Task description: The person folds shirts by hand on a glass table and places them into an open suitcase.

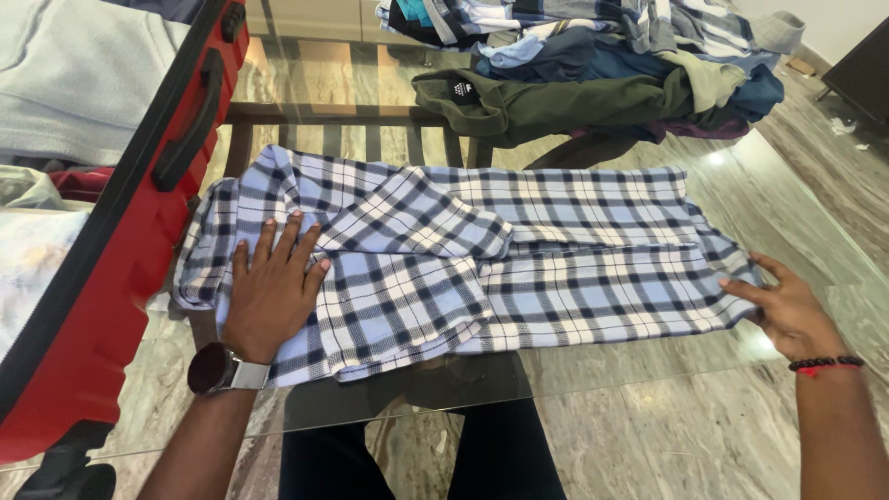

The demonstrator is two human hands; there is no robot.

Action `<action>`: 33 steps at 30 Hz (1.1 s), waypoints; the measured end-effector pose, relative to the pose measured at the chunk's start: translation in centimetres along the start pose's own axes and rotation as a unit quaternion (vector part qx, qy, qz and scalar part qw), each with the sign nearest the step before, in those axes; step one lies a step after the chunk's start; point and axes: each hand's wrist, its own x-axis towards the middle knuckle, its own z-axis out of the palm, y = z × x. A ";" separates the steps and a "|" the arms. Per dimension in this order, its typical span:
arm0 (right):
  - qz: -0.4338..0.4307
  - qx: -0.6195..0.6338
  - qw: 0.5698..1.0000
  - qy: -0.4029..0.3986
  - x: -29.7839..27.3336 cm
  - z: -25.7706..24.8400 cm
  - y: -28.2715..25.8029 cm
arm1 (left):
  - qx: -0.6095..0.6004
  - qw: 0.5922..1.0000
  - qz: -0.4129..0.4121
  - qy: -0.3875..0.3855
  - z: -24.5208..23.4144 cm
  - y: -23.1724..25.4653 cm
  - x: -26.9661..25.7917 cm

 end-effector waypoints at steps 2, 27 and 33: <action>0.009 0.058 0.998 -0.005 0.2 -0.6 0.5 | -0.001 1.000 0.004 0.007 0.0 0.0 0.0; -0.050 -0.292 0.954 -0.053 4.9 3.9 -5.8 | -0.004 1.000 -0.007 -0.009 -0.2 0.1 0.2; -0.028 -0.267 0.956 -0.115 5.5 3.7 -7.2 | -0.006 1.000 -0.008 -0.008 -0.3 0.1 0.1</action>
